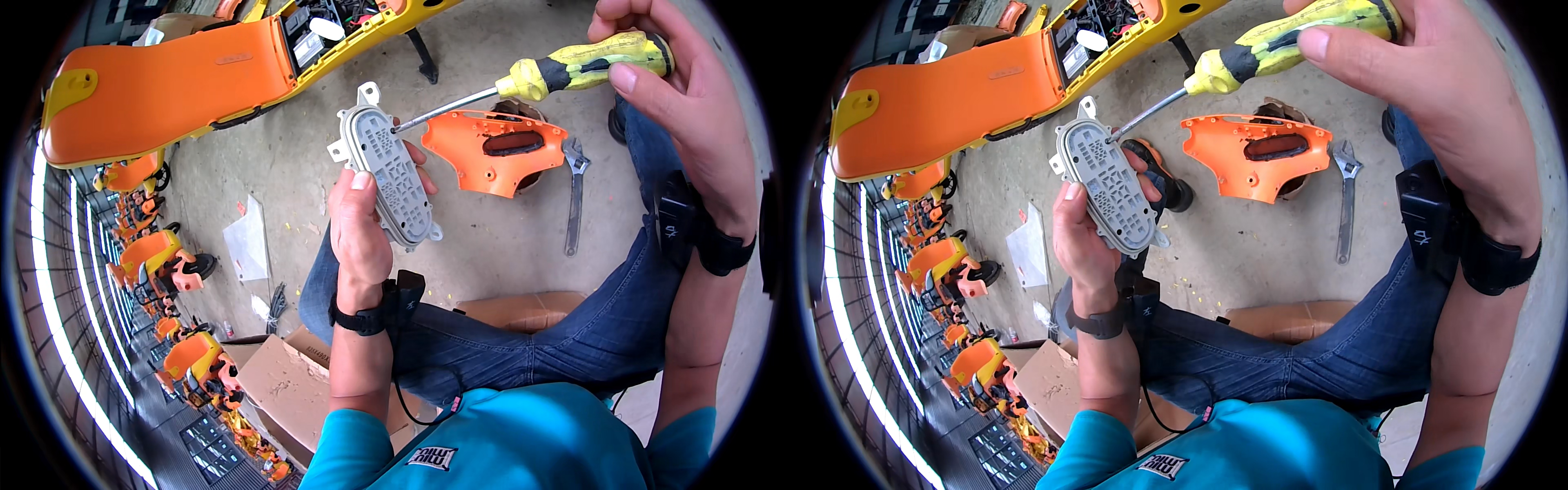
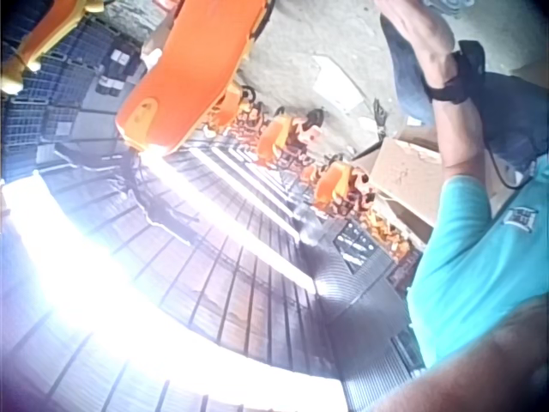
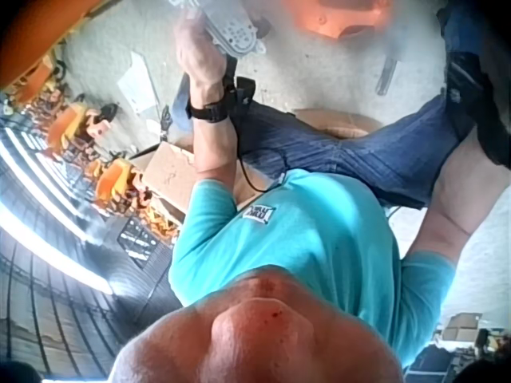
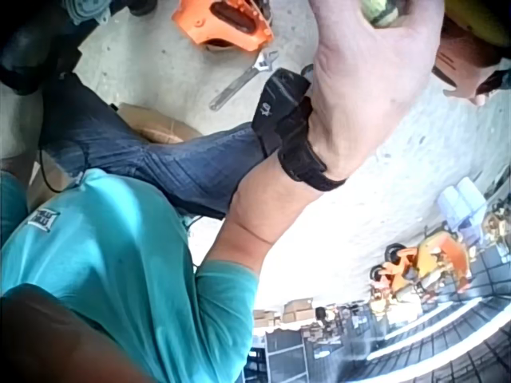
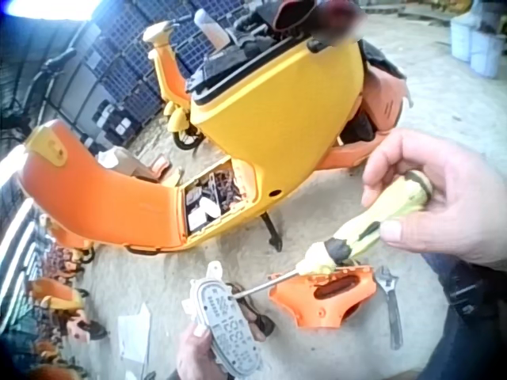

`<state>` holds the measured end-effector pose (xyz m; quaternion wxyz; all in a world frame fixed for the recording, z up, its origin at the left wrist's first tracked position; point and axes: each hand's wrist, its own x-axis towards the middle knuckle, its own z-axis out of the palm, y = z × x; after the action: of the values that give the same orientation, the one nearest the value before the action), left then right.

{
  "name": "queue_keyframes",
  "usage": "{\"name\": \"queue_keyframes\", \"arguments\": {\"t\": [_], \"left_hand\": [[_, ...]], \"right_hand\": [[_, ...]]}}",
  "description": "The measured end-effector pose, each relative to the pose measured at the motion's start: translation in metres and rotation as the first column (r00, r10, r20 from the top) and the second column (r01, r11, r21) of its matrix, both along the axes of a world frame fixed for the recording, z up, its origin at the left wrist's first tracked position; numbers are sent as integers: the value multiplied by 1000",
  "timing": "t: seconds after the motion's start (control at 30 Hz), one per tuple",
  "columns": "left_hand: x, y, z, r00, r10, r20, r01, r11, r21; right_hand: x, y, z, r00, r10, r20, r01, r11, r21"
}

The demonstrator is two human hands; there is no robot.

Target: The person removes a screen cover from an electric scooter instrument cluster by hand and then uses a screwdriver to remove screws from a bracket on the back of the device.

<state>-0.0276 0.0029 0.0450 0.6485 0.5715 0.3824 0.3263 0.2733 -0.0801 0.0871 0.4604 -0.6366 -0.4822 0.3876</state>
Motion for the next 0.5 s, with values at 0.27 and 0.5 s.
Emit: {"name": "queue_keyframes", "arguments": {"t": [0.27,0.5], "left_hand": [[0,-1,-2,1000,8,-15,-8,1000,-19],[5,-2,-7,997,-39,-61,38,999,-13]], "right_hand": [[-1,2,-1,1000,7,-14,-7,1000,-25],[4,3,-1,999,18,-36,-20,999,-34]]}}
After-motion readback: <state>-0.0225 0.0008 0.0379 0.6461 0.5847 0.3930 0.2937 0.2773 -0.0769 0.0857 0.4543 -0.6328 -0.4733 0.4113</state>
